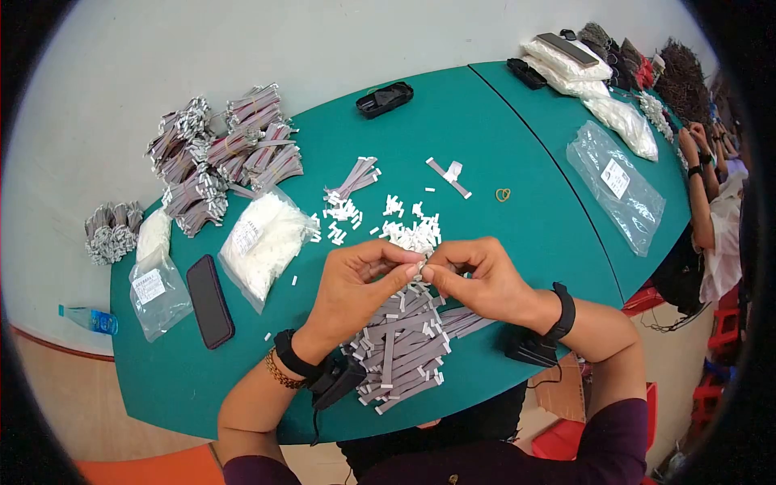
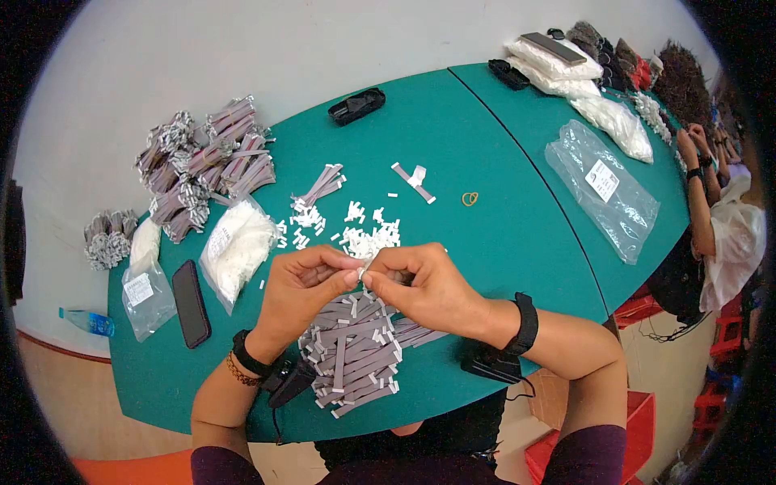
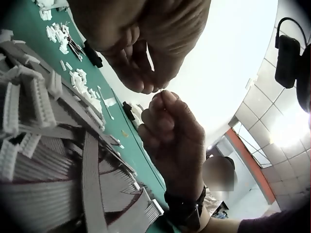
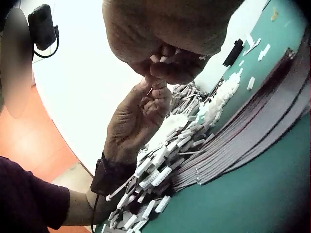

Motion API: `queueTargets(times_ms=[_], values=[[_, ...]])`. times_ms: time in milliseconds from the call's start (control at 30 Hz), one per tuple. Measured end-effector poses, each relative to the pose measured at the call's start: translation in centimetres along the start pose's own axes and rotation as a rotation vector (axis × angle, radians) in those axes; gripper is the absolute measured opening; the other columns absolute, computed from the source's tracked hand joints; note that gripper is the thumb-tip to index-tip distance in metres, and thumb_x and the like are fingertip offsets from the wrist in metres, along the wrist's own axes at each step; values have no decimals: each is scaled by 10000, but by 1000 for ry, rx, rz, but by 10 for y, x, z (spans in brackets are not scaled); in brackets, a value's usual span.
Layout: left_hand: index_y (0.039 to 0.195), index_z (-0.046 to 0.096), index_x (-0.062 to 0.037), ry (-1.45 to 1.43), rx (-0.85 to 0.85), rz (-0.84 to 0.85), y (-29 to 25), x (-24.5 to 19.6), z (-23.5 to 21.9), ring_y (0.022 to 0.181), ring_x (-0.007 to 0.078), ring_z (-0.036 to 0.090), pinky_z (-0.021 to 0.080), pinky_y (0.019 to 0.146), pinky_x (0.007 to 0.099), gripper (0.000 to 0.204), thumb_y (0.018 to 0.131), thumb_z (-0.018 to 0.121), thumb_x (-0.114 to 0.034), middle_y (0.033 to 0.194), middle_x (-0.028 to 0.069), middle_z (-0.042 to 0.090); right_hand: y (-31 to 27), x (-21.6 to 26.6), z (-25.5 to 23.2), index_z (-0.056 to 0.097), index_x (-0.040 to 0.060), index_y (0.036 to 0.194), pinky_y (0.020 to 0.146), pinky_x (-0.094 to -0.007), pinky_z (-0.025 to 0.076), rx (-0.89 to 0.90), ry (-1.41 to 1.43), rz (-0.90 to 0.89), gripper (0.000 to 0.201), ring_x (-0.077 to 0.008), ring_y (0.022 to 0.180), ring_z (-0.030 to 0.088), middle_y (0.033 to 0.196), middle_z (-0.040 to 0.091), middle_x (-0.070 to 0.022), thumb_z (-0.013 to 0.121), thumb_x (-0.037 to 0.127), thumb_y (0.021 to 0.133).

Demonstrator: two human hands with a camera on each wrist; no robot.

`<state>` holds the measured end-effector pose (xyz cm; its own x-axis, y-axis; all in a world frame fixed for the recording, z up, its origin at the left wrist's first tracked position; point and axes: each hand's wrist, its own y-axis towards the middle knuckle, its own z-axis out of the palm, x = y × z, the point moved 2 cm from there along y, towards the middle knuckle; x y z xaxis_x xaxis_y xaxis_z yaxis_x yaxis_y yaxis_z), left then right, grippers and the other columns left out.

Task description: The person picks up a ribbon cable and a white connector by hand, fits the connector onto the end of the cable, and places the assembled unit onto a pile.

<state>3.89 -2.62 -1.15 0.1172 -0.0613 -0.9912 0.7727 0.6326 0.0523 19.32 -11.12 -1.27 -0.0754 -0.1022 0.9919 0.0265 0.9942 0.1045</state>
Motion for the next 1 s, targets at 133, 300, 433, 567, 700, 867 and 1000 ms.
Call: queueTargets(times_ms=[133, 300, 433, 567, 700, 867, 1000], values=[[973, 627, 42, 23, 11, -2, 0, -1, -1, 871, 116, 604, 481, 806, 247, 151, 831, 630, -10, 920, 93, 651, 0, 0, 0, 586, -10, 737, 446, -218, 282, 19, 8, 18, 188, -10, 537, 376, 573, 468, 46, 586, 114, 879], [970, 626, 44, 31, 21, -22, -1, -1, -1, 865, 114, 602, 480, 794, 241, 149, 830, 629, -9, 918, 88, 647, -1, 4, 2, 583, -7, 754, 457, -212, 293, 16, 21, 25, 194, -13, 546, 387, 589, 474, 42, 573, 132, 890], [966, 626, 35, -19, 13, -72, 1, -5, 0, 843, 109, 596, 475, 768, 223, 142, 841, 621, -32, 910, 82, 639, -2, 11, 4, 591, 0, 774, 459, -212, 298, 2, 41, 78, 200, -15, 539, 389, 593, 487, 40, 558, 152, 900], [999, 611, 12, -1, 36, -14, 4, -1, -1, 755, 96, 570, 466, 695, 221, 196, 909, 557, -153, 840, 63, 626, 1, 4, 0, 595, 3, 794, 463, -205, 299, 13, 39, 81, 204, -12, 539, 388, 601, 495, 42, 554, 172, 901], [920, 554, -13, 80, 102, -7, 6, 0, -3, 645, 73, 453, 392, 597, 224, 259, 963, 450, -246, 700, 7, 513, 2, 4, 0, 595, 4, 797, 461, -198, 292, 12, 57, 64, 209, -9, 540, 385, 605, 494, 47, 555, 182, 898], [810, 459, -18, 397, 130, 93, 3, 1, -2, 610, 82, 340, 311, 532, 250, 286, 970, 427, -253, 644, 14, 403, 2, 1, 1, 599, 11, 817, 461, -193, 294, 61, 100, 96, 200, -7, 540, 389, 617, 506, 50, 558, 190, 899], [821, 469, -25, 420, 174, 47, 1, -4, -2, 662, 70, 360, 332, 589, 224, 258, 971, 421, -229, 704, -5, 406, 1, -2, 3, 605, 15, 834, 465, -188, 318, 95, 115, 144, 210, -7, 545, 419, 629, 534, 38, 560, 208, 904]])
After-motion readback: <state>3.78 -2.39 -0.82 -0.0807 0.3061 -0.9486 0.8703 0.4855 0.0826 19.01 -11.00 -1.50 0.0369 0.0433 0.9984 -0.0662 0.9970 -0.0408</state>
